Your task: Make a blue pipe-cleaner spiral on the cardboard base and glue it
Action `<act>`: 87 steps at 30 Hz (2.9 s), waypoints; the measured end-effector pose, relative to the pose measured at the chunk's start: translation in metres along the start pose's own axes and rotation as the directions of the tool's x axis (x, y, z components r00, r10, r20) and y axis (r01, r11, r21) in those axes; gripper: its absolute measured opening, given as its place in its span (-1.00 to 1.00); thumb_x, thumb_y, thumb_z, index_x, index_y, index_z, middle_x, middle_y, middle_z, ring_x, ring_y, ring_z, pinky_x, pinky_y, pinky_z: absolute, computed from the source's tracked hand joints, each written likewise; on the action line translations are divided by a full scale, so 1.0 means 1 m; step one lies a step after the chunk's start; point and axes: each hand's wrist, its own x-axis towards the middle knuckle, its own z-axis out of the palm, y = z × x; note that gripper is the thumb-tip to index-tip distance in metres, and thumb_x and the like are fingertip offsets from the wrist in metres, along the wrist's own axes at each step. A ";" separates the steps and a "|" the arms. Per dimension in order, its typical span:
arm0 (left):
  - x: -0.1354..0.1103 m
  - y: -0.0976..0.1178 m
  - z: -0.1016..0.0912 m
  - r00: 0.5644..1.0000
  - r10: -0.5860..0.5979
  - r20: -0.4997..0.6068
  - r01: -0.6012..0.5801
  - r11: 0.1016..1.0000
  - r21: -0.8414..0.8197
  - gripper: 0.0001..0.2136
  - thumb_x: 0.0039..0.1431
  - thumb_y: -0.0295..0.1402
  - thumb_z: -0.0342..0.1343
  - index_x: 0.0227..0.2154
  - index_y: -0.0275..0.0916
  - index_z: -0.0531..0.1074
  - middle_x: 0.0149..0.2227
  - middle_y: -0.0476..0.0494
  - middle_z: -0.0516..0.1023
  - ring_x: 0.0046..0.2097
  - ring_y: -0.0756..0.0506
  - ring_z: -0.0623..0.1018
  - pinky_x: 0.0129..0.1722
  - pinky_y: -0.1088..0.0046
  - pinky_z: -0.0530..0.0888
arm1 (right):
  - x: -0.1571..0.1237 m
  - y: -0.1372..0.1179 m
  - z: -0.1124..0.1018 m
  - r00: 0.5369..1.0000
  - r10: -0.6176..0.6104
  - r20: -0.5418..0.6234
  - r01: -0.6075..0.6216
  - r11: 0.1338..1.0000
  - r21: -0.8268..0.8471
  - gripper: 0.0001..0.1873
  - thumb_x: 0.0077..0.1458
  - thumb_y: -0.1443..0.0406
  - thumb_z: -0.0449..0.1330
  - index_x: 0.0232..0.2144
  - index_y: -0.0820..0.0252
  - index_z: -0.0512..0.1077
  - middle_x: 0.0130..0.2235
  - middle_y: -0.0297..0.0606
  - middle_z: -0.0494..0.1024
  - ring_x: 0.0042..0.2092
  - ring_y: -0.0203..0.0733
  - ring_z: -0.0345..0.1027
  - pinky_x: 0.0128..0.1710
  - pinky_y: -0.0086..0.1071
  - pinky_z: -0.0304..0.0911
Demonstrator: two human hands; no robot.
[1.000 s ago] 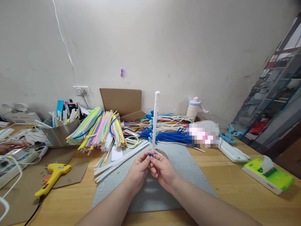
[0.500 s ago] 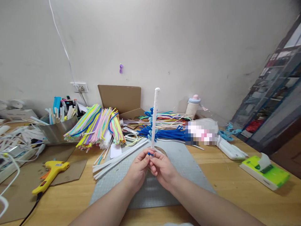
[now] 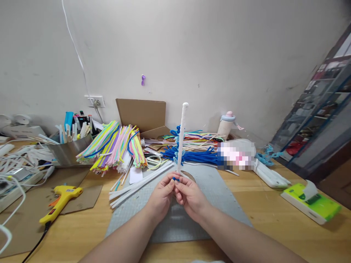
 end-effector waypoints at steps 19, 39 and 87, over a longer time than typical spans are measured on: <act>-0.001 0.001 -0.004 0.987 -0.109 0.120 0.122 0.987 -0.102 -0.71 0.19 -0.28 0.07 -0.07 -0.30 0.37 -0.65 0.00 0.46 -0.62 -0.09 0.50 -0.61 0.40 0.49 | -0.003 -0.003 0.002 0.991 -0.083 0.106 0.096 0.987 -0.125 -0.68 -0.02 0.13 0.28 -0.51 0.24 0.29 -0.66 -0.49 0.37 -0.75 -0.52 0.09 -0.82 -0.67 0.00; -0.007 0.015 0.009 0.995 -0.095 0.027 0.094 0.995 0.033 -0.68 0.05 -0.29 0.22 -0.13 -0.27 0.42 -0.51 -0.01 0.44 -0.60 0.06 0.40 -0.57 0.53 0.40 | -0.003 -0.005 -0.002 0.995 0.011 0.098 -0.007 0.999 -0.042 -0.69 -0.14 0.19 0.38 -0.55 0.26 0.37 -0.63 -0.44 0.39 -0.67 -0.49 0.19 -0.71 -0.63 0.13; 0.001 0.010 0.001 0.986 -0.037 -0.162 0.029 0.998 -0.052 -0.75 -0.06 -0.30 0.31 -0.33 -0.27 0.43 -0.37 -0.05 0.48 -0.35 0.02 0.47 -0.34 0.55 0.40 | 0.000 0.000 -0.011 0.889 -0.445 0.110 0.391 0.612 -0.687 -0.76 0.01 0.22 0.23 -0.22 0.10 0.35 -0.34 -0.36 0.43 -0.45 -0.34 0.32 -0.50 -0.47 0.28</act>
